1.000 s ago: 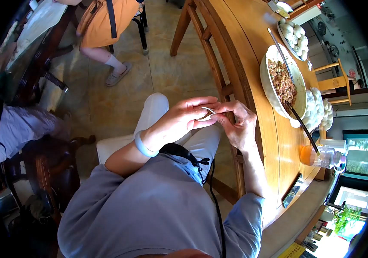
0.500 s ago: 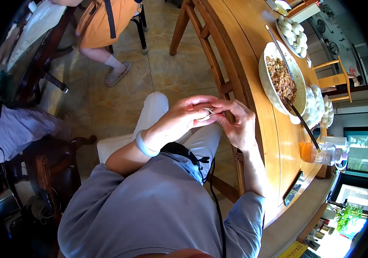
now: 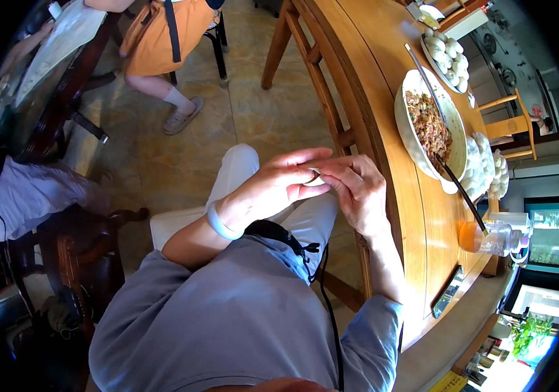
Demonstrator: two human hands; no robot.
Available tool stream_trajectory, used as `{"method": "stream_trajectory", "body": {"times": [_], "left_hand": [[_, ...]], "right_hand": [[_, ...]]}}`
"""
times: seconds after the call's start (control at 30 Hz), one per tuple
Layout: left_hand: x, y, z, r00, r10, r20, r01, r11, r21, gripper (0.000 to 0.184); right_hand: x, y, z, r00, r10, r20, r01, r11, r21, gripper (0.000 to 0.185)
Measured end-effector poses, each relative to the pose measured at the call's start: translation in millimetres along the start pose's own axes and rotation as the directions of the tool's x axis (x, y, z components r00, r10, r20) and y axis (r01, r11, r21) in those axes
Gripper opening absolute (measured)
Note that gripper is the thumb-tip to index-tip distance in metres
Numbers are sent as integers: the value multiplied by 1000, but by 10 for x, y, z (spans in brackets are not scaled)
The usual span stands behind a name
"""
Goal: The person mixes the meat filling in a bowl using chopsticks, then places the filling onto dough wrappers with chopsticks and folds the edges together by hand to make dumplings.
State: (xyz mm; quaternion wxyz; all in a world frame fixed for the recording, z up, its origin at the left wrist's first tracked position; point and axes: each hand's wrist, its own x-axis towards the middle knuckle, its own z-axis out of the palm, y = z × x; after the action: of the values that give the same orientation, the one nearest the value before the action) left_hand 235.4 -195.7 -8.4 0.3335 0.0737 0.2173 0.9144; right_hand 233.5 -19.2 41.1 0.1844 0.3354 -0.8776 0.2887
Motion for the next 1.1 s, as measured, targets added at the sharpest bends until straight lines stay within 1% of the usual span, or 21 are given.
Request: {"method": "stream_trajectory", "body": {"times": [0.1,0.2,0.27,0.33,0.43,0.5,0.6,0.67,0.73,0.83,0.93,1.1], "left_hand": [[8,4,24,1000,3,8,-3,1000,-24,45],[8,6,58,1000,-4,-28,3,999,-34,46],[20,-11,24,1000,7,1,-7,1000,-30,47],[38,-30,-9,1000,0,29,2,999,-52,49],[42,-9,-12,996,14,85,-11,999,-41,49],[41,1,4,997,-4,71,7,999,-40,50],[53,-31,-18,999,-7,50,8,1000,-29,50],[43,-21,7,1000,-20,18,20,1000,7,50],[53,-15,1,999,-28,28,28,1000,0,50],[54,2,4,998,-46,38,46,999,-7,49],[60,-2,-17,998,-40,51,40,999,-4,49],[25,49,44,998,2,59,-2,1000,4,49]], "right_hand": [[15,-10,6,999,-32,-12,31,999,-36,15],[41,-26,-3,999,-45,-1,45,997,-56,15],[56,-35,-12,999,-44,15,45,997,-67,14],[71,-20,-53,998,-48,48,47,998,32,16],[108,-90,-102,994,46,103,-54,996,70,23],[110,-118,-93,987,107,121,-117,990,83,23],[93,-84,-59,987,105,123,-116,990,84,22],[90,-65,-34,994,57,92,-62,996,60,17],[113,-52,-24,997,-17,69,16,1000,17,13],[127,-83,-16,998,-45,48,46,999,-29,11],[127,-65,-39,995,-75,73,78,996,-40,13],[119,-62,-56,995,86,44,-90,991,97,22]]}}
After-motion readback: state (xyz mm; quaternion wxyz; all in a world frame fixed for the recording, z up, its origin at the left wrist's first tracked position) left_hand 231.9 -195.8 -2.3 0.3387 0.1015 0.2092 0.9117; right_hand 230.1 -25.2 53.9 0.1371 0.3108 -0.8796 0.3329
